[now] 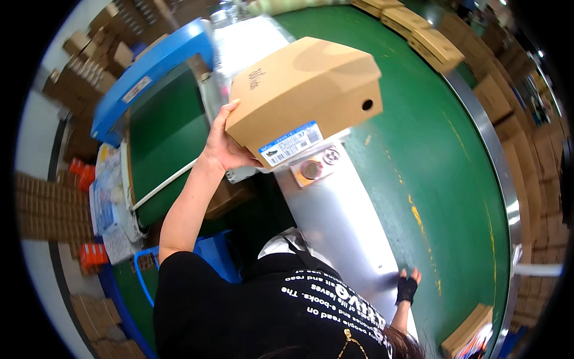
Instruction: The person places pairs of sneakers into shoeboxes along with protective paper and then places the closed boxes onto a conveyor belt.
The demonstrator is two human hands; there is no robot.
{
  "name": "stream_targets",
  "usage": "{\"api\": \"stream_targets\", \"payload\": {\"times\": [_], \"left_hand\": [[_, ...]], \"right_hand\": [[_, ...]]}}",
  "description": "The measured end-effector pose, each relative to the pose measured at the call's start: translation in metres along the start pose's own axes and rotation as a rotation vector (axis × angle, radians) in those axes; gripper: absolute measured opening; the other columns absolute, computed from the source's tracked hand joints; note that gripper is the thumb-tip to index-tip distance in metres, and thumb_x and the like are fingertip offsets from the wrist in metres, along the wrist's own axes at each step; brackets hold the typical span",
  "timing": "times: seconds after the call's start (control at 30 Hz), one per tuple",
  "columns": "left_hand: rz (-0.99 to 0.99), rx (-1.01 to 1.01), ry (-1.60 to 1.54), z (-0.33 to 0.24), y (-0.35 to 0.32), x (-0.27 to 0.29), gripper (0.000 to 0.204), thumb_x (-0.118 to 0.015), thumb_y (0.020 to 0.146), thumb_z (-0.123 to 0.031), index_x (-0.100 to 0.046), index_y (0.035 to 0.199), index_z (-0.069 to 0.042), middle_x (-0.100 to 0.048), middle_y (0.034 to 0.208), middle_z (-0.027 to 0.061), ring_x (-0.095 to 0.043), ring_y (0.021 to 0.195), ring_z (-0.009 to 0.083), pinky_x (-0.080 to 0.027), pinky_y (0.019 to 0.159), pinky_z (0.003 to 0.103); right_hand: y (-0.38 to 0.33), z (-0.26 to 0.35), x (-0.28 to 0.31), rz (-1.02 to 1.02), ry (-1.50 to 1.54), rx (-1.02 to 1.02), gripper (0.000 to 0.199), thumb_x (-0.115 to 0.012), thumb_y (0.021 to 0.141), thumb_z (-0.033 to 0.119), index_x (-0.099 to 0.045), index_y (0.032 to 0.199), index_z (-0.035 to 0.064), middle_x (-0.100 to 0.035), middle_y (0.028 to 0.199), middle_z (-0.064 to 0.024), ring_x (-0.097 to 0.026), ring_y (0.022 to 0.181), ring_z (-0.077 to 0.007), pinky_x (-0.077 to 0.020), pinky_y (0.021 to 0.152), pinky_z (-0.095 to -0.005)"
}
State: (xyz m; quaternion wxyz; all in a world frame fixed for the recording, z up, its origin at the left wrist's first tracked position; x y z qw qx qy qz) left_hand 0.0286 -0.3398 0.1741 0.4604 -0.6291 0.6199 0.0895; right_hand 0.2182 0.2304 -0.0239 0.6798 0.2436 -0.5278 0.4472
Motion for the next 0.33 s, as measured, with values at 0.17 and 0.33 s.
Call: {"api": "stream_targets", "payload": {"times": [0.17,0.33], "left_hand": [[-0.229,-0.153,-0.102,-0.030,-0.054,0.070,0.081,-0.050,0.064,-0.061,-0.029,0.129,-0.017,-0.020,0.132,0.0221,-0.027,0.112,0.0448,-0.020,0.090,0.060],[-0.367,-0.239,-0.328,-0.043,-0.086,0.140,0.086,-0.055,0.060,-0.059,-0.027,0.128,-0.015,-0.019,0.129,0.0227,-0.025,0.114,0.0439,-0.026,0.088,0.056]], "right_hand": [[-0.007,-0.018,-0.028,-0.013,-0.008,-0.057,0.035,-0.046,0.081,0.030,-0.056,0.099,0.0023,-0.045,0.117,-0.0163,-0.045,0.103,-0.0338,-0.0354,0.085,-0.0439],[-0.011,-0.025,-0.031,-0.054,-0.088,-0.108,0.035,-0.042,0.082,0.034,-0.056,0.101,0.0075,-0.043,0.122,-0.0127,-0.043,0.109,-0.0300,-0.0273,0.090,-0.0489]]}}
Point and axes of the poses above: each hand's wrist, its own y-axis towards the middle knuckle, its own x-axis out of the back of the hand, z = x × y, the point moved 7 cm from there along y, towards the middle knuckle
